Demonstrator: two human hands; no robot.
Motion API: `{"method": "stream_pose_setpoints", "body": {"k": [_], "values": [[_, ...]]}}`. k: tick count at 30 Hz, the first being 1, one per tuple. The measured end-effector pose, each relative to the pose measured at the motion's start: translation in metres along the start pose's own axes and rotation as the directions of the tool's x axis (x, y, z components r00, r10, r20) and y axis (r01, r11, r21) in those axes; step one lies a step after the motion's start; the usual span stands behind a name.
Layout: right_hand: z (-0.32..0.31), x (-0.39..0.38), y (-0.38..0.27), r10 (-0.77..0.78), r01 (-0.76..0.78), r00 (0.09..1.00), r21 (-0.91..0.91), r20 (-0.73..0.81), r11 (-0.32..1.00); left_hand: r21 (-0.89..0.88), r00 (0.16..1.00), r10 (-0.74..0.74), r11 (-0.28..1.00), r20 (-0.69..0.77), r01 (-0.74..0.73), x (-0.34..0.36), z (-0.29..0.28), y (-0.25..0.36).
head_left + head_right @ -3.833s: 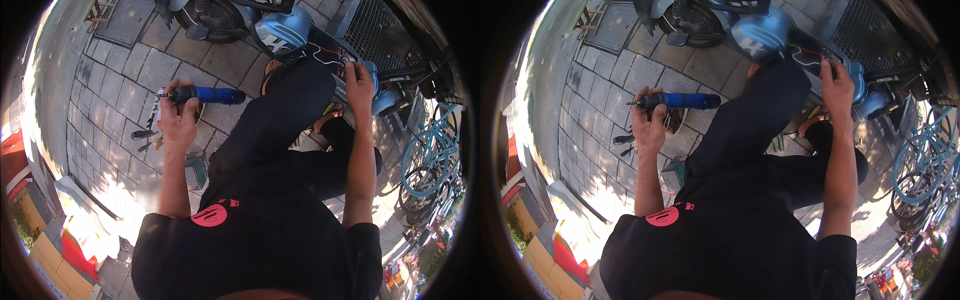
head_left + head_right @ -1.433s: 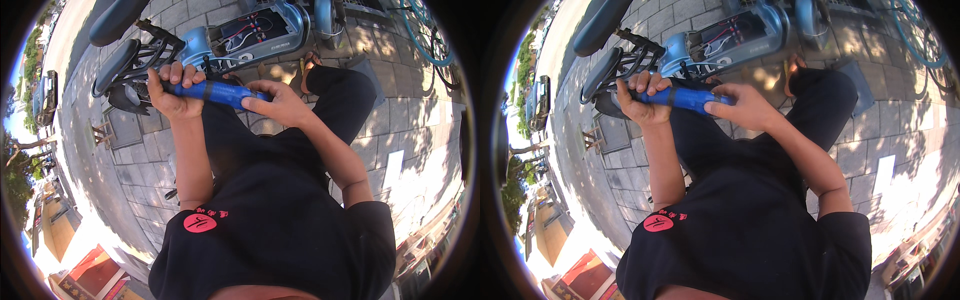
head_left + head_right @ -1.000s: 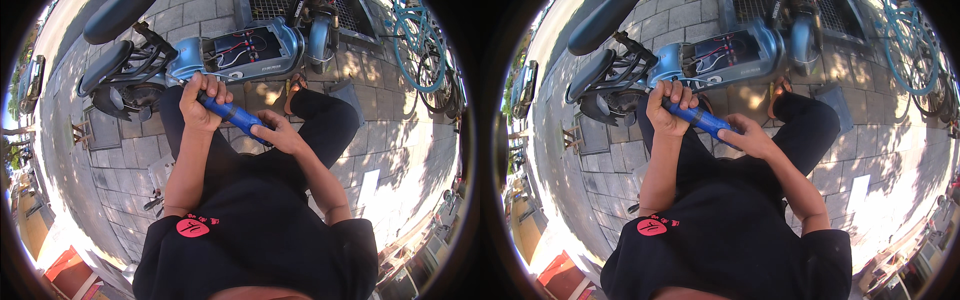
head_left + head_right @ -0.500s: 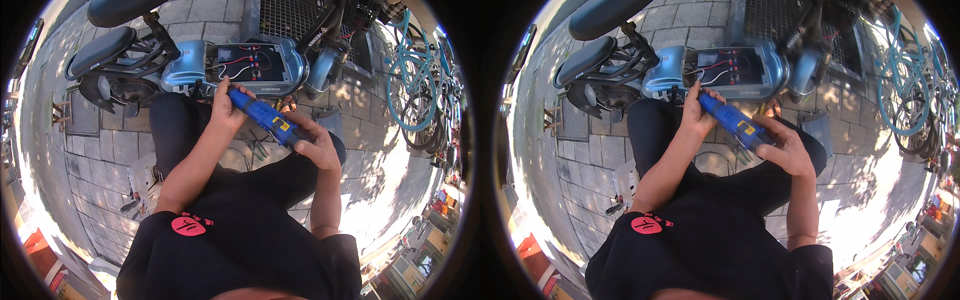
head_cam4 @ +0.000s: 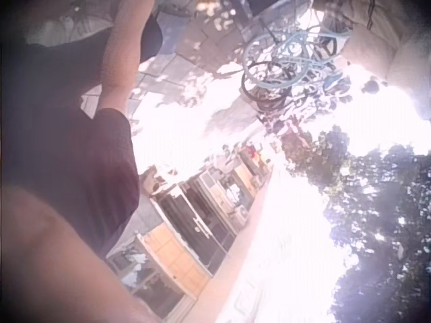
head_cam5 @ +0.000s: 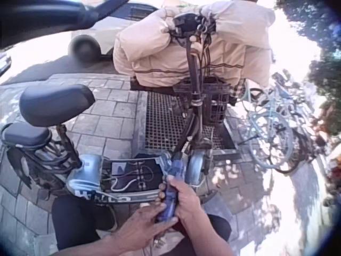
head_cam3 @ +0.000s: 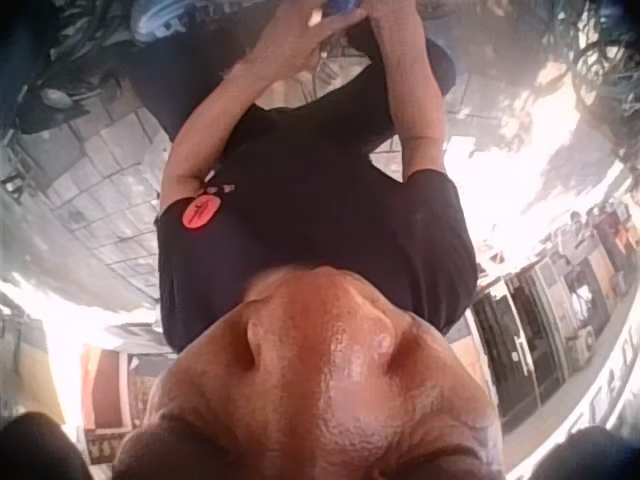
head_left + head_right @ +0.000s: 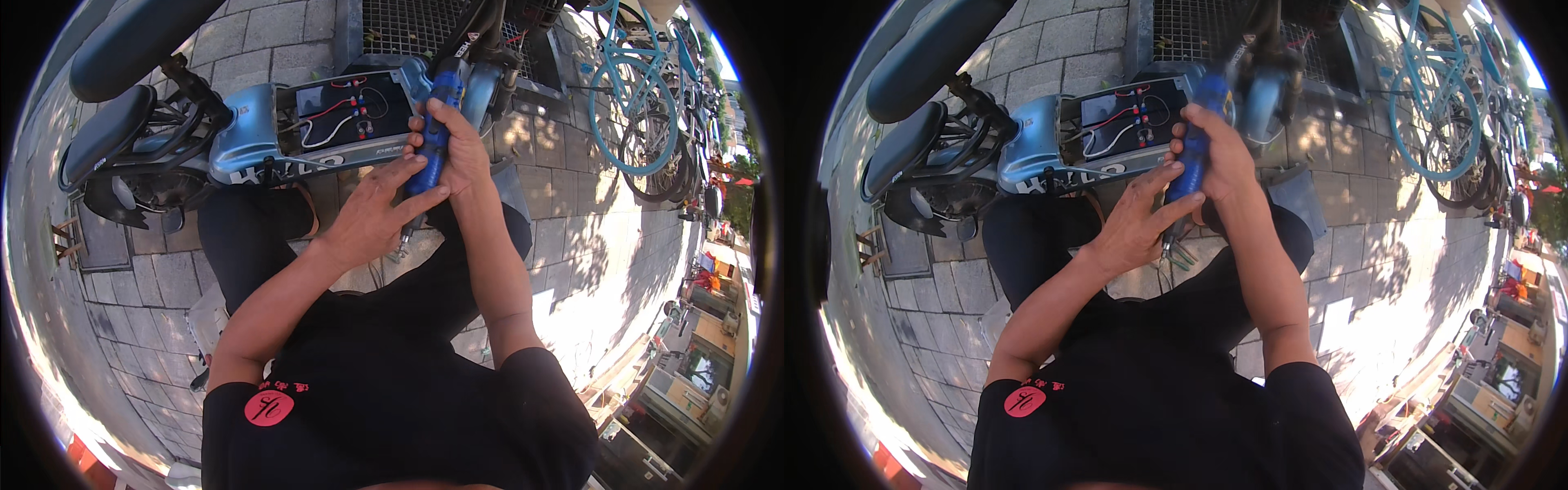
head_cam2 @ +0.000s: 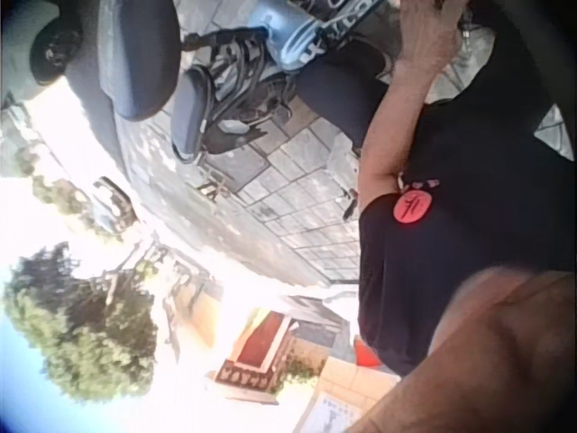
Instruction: The person works on the battery compartment of a light blue electric scooter, connecting wires to the battery terminals and securing them. They then use a blue power drill to fasten the compartment cover and seat back into place.
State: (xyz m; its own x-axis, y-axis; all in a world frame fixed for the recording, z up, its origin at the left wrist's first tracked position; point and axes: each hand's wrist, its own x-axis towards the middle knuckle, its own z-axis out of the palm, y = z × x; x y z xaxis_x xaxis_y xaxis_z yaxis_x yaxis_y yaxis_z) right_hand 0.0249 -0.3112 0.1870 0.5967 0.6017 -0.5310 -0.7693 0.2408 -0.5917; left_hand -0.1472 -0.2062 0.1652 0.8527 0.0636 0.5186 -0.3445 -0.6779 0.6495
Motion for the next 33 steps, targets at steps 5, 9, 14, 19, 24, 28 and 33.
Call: {"method": "stream_pose_setpoints", "body": {"k": [5, 9, 14, 19, 24, 28, 33], "values": [[0.014, 0.004, -0.021, -0.509, 0.507, 0.86, -0.178, 0.035, 0.843, 0.333, 0.726, -0.571, 0.818, 0.383, 0.469, 0.011, -0.063, -0.105], [0.007, 0.041, -0.007, -0.651, 0.582, 0.755, -0.546, 0.086, 0.603, 0.159, 0.609, -0.669, 0.718, 0.426, 0.678, 0.001, -0.034, -0.196], [0.018, 0.074, 0.006, -0.722, 0.607, 0.691, -0.563, 0.026, 0.561, 0.278, 0.691, -0.653, 0.757, 0.309, 0.592, -0.003, 0.019, -0.21], [0.018, 0.112, 0.018, -0.752, 0.665, 0.652, -0.545, 0.093, 0.51, 0.323, 0.724, -0.642, 0.761, 0.251, 0.563, -0.013, 0.047, -0.224], [0.013, 0.14, 0.032, -0.737, 0.648, 0.661, -0.601, 0.138, 0.468, 0.212, 0.734, -0.612, 0.791, 0.295, 0.574, -0.011, 0.043, -0.232], [0.01, 0.15, 0.042, -0.704, 0.625, 0.697, -0.594, 0.133, 0.506, 0.247, 0.734, -0.616, 0.787, 0.285, 0.565, -0.005, 0.04, -0.223], [0.011, 0.152, 0.047, -0.67, 0.629, 0.724, -0.553, 0.163, 0.546, 0.245, 0.759, -0.593, 0.805, 0.27, 0.541, -0.012, 0.043, -0.23]]}}
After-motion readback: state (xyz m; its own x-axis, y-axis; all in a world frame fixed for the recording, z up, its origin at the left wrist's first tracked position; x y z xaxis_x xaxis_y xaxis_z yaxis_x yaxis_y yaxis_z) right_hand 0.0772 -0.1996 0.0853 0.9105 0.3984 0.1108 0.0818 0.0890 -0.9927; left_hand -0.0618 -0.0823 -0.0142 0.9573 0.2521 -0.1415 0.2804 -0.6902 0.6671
